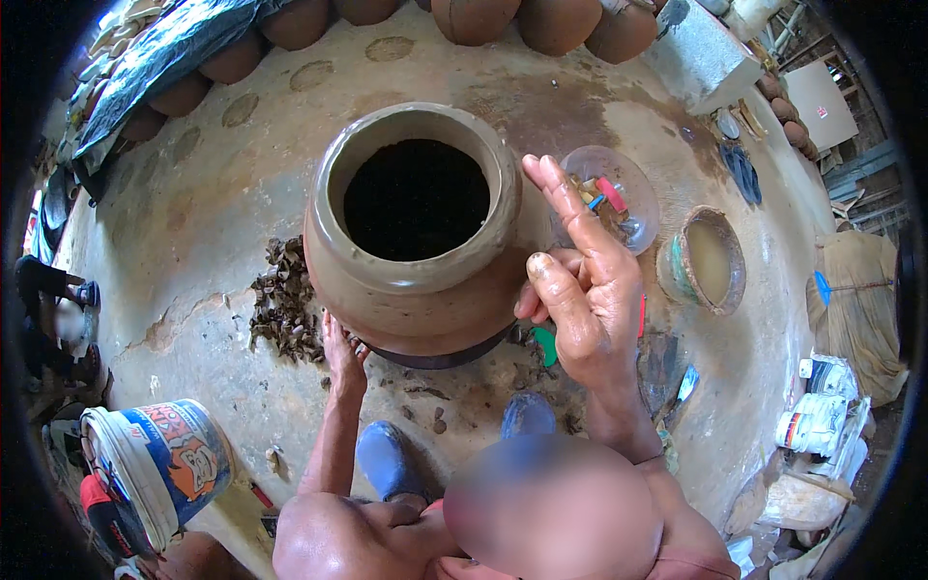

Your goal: The person smooths the interior and exterior of a large clay vessel using a small scraper and a sponge.

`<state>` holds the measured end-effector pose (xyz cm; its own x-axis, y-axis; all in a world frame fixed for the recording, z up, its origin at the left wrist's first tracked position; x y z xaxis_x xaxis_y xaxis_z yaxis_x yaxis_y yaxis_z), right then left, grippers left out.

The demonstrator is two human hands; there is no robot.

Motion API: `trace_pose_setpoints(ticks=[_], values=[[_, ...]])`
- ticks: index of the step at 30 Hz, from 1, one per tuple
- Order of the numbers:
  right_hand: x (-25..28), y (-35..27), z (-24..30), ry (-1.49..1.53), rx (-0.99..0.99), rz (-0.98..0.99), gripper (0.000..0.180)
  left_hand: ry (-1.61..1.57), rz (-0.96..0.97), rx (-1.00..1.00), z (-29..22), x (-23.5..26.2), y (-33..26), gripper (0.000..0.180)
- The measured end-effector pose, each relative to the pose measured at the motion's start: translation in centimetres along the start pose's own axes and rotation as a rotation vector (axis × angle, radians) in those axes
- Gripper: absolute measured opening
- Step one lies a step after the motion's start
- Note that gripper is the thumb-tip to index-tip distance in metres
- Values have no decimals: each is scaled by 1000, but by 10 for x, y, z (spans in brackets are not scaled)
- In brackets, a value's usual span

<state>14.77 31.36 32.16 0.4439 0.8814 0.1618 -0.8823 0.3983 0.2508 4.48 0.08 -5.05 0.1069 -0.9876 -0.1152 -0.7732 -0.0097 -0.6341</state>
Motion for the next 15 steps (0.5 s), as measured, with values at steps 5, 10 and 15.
trace_pose_setpoints(ticks=[5,10,15], values=[[1,1,-1,-4,3,2,67,-28,-9,-6,-3,-7,-6,71],[0,1,-1,-1,-5,-14,68,-15,-13,19,5,-6,-15,63],[1,-1,-3,-46,-28,-60,72,-14,38,102,42,-19,-47,55]])
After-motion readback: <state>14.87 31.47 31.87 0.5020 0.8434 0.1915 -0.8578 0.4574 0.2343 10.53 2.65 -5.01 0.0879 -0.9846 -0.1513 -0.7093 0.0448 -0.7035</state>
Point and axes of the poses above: each hand's wrist, its own y-axis towards the middle knuckle, its own x-axis out of the back of the hand, z = x × y, the point moved 7 cm from there along y, towards the middle knuckle, and after that the axes turned 1 degree about -y, right-handed, at the moved point
